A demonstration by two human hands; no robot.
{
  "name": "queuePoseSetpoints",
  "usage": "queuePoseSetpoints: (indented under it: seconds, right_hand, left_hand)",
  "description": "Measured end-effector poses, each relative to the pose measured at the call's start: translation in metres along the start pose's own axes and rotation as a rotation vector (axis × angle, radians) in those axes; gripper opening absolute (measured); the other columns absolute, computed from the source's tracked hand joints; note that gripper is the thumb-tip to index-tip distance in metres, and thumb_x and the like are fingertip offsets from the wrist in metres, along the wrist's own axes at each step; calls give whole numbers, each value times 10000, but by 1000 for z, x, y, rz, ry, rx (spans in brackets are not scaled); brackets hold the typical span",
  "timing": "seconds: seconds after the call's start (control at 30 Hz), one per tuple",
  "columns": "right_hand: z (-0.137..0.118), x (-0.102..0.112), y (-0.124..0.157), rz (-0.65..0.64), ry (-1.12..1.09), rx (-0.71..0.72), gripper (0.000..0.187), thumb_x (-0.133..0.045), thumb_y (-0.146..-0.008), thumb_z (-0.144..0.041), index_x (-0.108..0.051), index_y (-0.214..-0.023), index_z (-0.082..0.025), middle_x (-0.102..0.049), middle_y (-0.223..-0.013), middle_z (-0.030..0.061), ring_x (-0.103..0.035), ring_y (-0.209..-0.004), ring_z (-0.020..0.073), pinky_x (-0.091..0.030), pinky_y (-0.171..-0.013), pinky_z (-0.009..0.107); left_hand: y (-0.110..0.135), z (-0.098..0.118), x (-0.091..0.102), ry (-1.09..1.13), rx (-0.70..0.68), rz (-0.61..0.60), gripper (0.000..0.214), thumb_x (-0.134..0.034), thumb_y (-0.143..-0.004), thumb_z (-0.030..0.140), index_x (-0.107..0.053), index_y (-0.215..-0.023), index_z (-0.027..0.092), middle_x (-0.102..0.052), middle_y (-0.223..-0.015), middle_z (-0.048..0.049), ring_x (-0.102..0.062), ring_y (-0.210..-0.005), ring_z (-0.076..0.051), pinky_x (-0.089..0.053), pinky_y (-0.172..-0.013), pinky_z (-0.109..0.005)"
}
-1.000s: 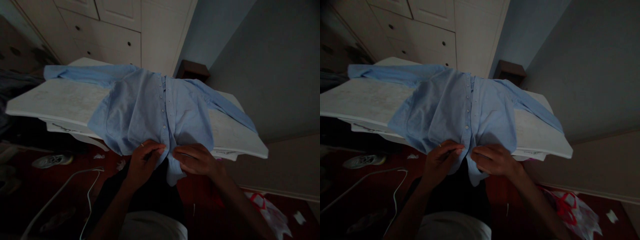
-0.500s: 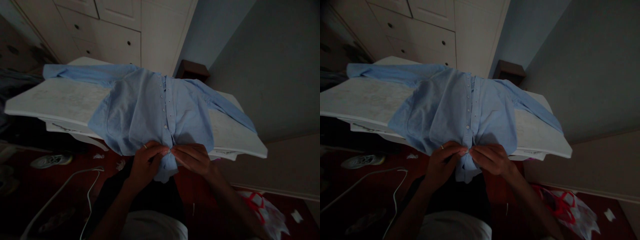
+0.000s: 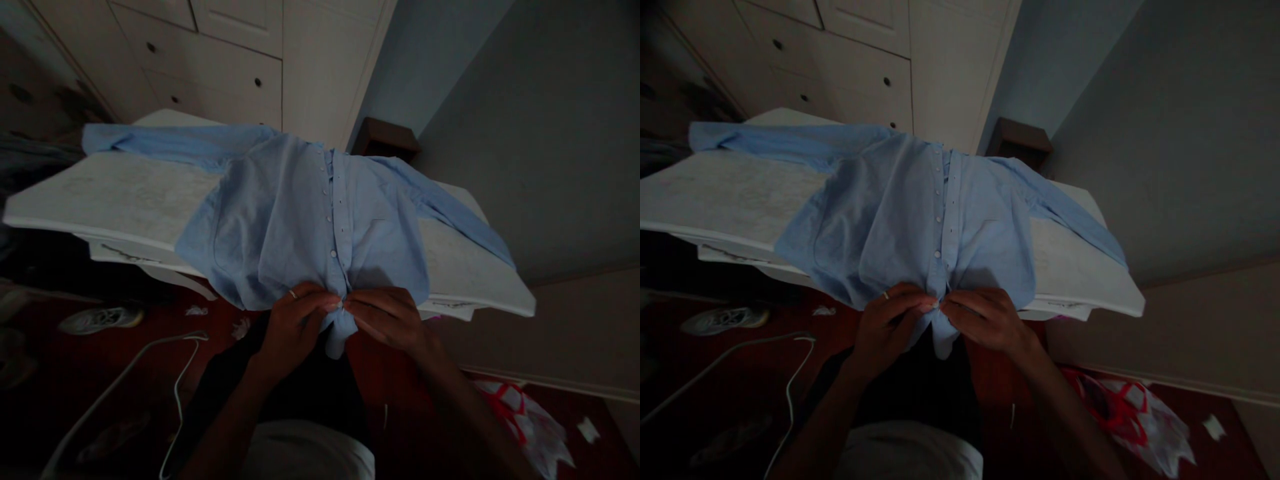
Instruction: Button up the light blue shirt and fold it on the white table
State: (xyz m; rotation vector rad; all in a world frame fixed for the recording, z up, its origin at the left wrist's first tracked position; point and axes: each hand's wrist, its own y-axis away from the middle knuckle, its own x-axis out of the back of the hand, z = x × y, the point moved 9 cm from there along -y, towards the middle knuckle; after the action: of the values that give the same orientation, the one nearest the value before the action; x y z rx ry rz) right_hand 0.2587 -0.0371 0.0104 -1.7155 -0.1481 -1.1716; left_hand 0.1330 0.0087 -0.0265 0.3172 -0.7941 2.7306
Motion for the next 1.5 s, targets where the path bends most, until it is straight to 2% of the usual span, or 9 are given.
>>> queuePoseSetpoints:
  seconds: [0.1,0.3,0.5,0.63,0.77,1.0,1.13,1.3,1.5]
  right_hand:
    - [-1,-2,0,6,7,-1,119,-628,-864,-140,-678,-966,-177,-741,-884,37,-700,-728,118,-574,-646,222]
    - [4,-6,4,44,-33,-91,175,-609,-858,-117,-683,-1004,-180,-737,-873,49,-701,-748,135,-580,-666,239]
    - [-1,-7,2,71,-22,-67,147,-638,-852,-110,-681,-966,-191,-731,-890,44,-699,-759,131,-584,-642,237]
    - [-5,-6,1,80,-45,-62,112,-659,-845,-113,-681,-922,-191,-734,-903,35,-689,-728,119,-567,-602,223]
    - [-7,-8,1,44,-73,-43,85,-639,-863,-111,-671,-915,-170,-750,-939,43,-695,-717,117,-570,-612,227]
    - [-6,-16,2,-24,-52,-38,121,-600,-883,-114,-683,-938,-182,-756,-978,41,-708,-740,112,-565,-602,207]
    - [-3,-17,3,-5,-66,-41,145,-607,-872,-103,-674,-983,-168,-753,-985,56,-716,-784,123,-579,-635,212]
    - [-1,-16,5,30,-104,-45,205,-607,-865,-106,-666,-1049,-174,-748,-986,57,-719,-835,133,-592,-698,226]
    - [6,-14,8,37,-124,-101,159,-574,-876,-135,-657,-1007,-166,-750,-921,69,-719,-799,153,-598,-689,266]
  left_hand:
    - [-1,0,1,31,19,25,169,-554,-901,146,-711,-938,196,-681,-838,-21,-636,-789,-119,-523,-716,-232]
    - [-2,0,-1,62,12,7,187,-585,-890,160,-720,-1001,229,-649,-866,-25,-614,-825,-123,-510,-730,-247]
    - [1,-3,6,-23,4,69,135,-621,-864,158,-725,-934,208,-583,-1019,-45,-601,-838,-110,-518,-745,-248]
    - [3,-3,10,-129,-8,128,164,-578,-868,101,-711,-898,192,-562,-1040,-42,-591,-838,-106,-520,-759,-250]
    - [2,-6,13,-124,33,167,161,-574,-872,106,-705,-885,199,-589,-1058,-40,-607,-895,-120,-522,-775,-253]
    - [-1,-17,4,75,109,126,96,-609,-872,191,-705,-867,198,-693,-963,-45,-655,-922,-156,-539,-807,-287]
    - [0,-19,0,129,102,80,117,-601,-886,202,-709,-929,208,-724,-973,-46,-670,-934,-158,-540,-854,-310]
    - [-1,-17,2,106,64,29,124,-639,-862,225,-716,-959,215,-724,-953,-50,-671,-906,-158,-552,-814,-303]
    - [-1,-9,6,5,-35,62,135,-604,-872,158,-724,-908,209,-719,-870,-28,-660,-834,-135,-542,-751,-269]
